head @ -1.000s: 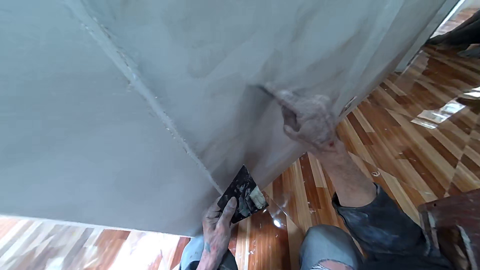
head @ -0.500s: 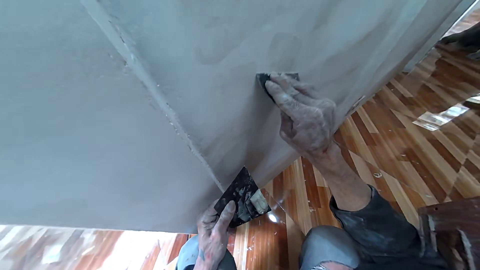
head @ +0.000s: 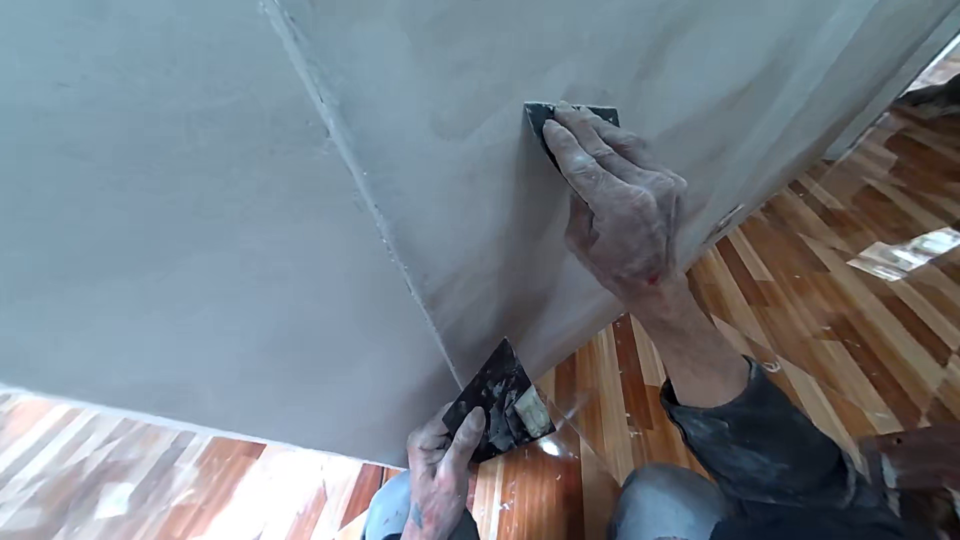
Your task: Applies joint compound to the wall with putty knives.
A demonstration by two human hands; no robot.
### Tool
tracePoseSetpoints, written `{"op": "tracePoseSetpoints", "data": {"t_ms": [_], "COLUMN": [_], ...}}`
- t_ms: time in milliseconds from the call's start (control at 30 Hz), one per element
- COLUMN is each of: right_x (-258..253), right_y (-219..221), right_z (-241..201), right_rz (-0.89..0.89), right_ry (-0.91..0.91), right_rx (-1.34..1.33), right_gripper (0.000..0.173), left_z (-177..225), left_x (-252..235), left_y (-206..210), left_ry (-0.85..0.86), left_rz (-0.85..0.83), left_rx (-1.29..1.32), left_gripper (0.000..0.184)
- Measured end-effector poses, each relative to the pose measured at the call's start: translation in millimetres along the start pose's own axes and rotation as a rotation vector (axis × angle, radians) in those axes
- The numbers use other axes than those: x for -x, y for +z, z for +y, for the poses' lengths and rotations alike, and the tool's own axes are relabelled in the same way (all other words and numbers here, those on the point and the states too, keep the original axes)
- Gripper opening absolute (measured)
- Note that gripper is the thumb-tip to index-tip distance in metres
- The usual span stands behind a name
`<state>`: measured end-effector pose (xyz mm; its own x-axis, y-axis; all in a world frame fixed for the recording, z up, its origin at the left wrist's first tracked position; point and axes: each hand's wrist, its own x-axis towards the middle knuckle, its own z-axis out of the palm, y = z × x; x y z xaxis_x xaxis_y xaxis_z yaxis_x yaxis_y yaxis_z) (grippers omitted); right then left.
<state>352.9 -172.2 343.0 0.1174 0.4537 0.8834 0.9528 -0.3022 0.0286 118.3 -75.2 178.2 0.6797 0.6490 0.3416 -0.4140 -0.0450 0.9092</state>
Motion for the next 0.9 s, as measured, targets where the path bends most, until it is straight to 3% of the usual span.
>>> {"op": "tracePoseSetpoints", "data": {"t_ms": [333, 533, 667, 767, 900], "right_x": [37.2, -4.9, -27.7, -24.1, -9.7], "right_y": [-2.8, -22.4, -5.6, -2.7, -9.5], "right_z": [2.0, 36.8, 34.3, 7.8, -16.6], "right_rz": [-0.103, 0.131, 0.148, 0.101, 0.036], "right_ry": [-0.047, 0.474, 0.596, 0.594, 0.441], "right_rx": [-0.107, -0.107, -0.204, -0.172, -0.173], "right_gripper": [0.044, 0.036, 0.037, 0.043, 0.043], "left_z": [-6.0, -3.5, -0.9, 3.1, 6.1], "left_x": [0.0, -2.2, -2.1, 0.1, 2.5], "left_y": [10.4, 12.1, 9.1, 5.7, 0.0], "left_ry": [-0.127, -0.177, -0.178, -0.167, -0.144], "left_rz": [0.050, 0.099, 0.106, 0.104, 0.073], "left_rx": [0.070, 0.069, 0.107, 0.130, 0.153], "left_gripper": [0.016, 0.017, 0.017, 0.016, 0.013]}}
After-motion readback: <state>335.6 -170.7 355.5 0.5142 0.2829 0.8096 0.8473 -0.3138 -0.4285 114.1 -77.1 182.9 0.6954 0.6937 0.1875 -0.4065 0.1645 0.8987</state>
